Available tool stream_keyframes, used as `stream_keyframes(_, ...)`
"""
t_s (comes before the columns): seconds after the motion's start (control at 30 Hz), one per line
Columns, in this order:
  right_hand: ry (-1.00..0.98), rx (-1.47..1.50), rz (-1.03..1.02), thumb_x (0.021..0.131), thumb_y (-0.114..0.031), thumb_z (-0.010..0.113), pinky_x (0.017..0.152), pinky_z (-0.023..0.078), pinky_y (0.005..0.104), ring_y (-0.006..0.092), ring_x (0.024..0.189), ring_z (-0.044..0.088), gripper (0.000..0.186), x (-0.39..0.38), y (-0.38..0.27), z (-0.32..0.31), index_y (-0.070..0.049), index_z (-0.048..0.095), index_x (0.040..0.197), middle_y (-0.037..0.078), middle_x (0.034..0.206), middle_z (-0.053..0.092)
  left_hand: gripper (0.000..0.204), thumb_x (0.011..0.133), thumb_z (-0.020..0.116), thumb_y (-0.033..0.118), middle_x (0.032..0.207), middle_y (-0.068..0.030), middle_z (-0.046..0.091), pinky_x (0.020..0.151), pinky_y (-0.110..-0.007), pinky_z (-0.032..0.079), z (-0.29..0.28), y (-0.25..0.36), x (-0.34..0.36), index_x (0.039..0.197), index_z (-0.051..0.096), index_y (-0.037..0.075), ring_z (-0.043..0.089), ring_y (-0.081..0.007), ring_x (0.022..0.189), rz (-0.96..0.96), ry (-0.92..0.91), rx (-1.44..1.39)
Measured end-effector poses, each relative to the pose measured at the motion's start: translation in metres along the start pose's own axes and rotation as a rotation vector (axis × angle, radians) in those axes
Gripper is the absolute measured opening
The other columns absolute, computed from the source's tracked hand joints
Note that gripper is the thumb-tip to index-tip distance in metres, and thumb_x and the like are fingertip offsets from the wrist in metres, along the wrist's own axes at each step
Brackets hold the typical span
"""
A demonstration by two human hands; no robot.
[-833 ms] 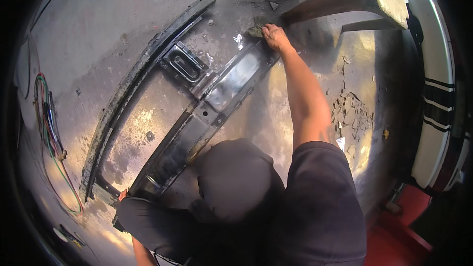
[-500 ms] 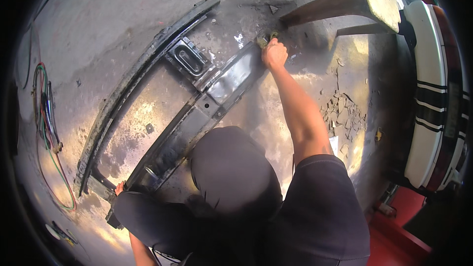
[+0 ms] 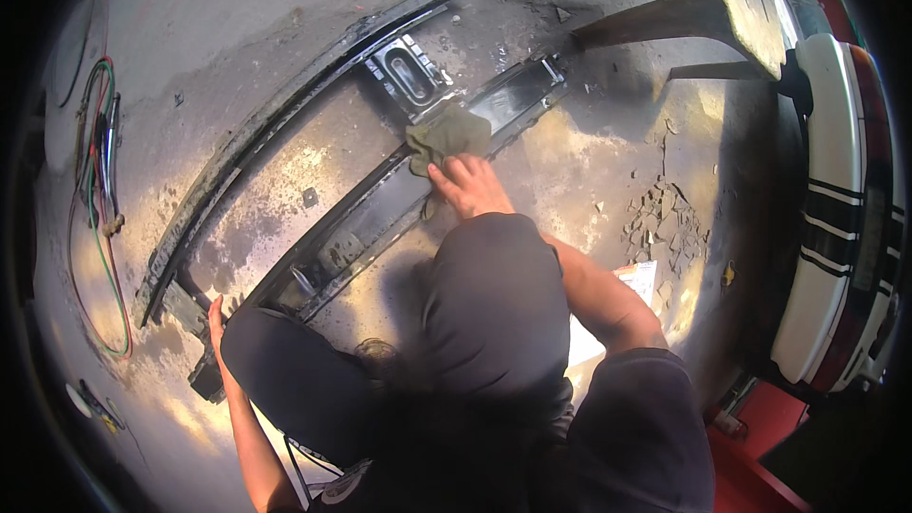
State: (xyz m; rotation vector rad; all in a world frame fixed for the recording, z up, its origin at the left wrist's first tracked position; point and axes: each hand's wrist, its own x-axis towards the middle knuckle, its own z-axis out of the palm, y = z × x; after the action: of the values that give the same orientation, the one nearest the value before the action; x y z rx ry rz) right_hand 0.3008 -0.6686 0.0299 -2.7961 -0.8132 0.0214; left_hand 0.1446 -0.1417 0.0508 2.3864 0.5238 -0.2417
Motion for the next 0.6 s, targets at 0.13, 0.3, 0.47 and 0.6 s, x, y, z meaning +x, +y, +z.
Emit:
stream_keyframes(0.13,-0.028,0.005,-0.001,0.086,-0.001,0.063,0.108,0.040,0.0507,0.0444,0.127,0.047,0.051,0.003,0.078,-0.024,-0.007,0.057,0.136,0.025,0.139,0.049,0.049,0.103,0.060,0.028,0.147,-0.0179,0.052,0.116,-0.040,0.032,-0.055,0.041,0.007,0.142,0.052,0.000,0.047,-0.0275,0.137,-0.072,0.228,-0.261)
stream_keyframes(0.3,-0.012,0.132,-0.015,0.081,0.005,0.059,0.118,0.024,0.0619,0.0451,0.143,0.035,0.060,0.003,0.004,0.018,-0.004,0.051,0.139,0.025,0.152,0.038,0.042,0.104,0.057,0.023,0.141,-0.0142,0.058,0.115,-0.038,0.034,-0.071,0.099,0.001,0.140,0.055,-0.001,0.050,-0.0239,0.135,0.054,0.420,-0.438)
stream_keyframes(0.47,-0.201,0.177,-0.432,0.089,-0.018,0.065,0.119,0.028,0.0539,0.0362,0.139,0.041,0.061,0.053,-0.071,0.003,-0.010,0.047,0.146,0.019,0.149,0.044,0.043,0.100,0.062,0.021,0.143,-0.0145,0.056,0.117,-0.040,0.031,-0.053,0.174,0.004,0.137,0.057,0.000,0.047,-0.0268,0.138,0.331,0.275,-0.250)
stream_keyframes(0.6,-0.329,0.014,-0.287,0.098,-0.026,0.056,0.103,0.042,0.0463,0.0314,0.115,0.057,0.032,0.105,-0.029,0.003,-0.005,0.061,0.122,0.014,0.116,0.063,0.043,0.098,0.064,0.017,0.142,-0.0151,0.056,0.117,-0.041,0.031,-0.049,0.175,-0.010,0.136,0.058,0.001,0.047,-0.0281,0.138,0.297,0.160,-0.141)
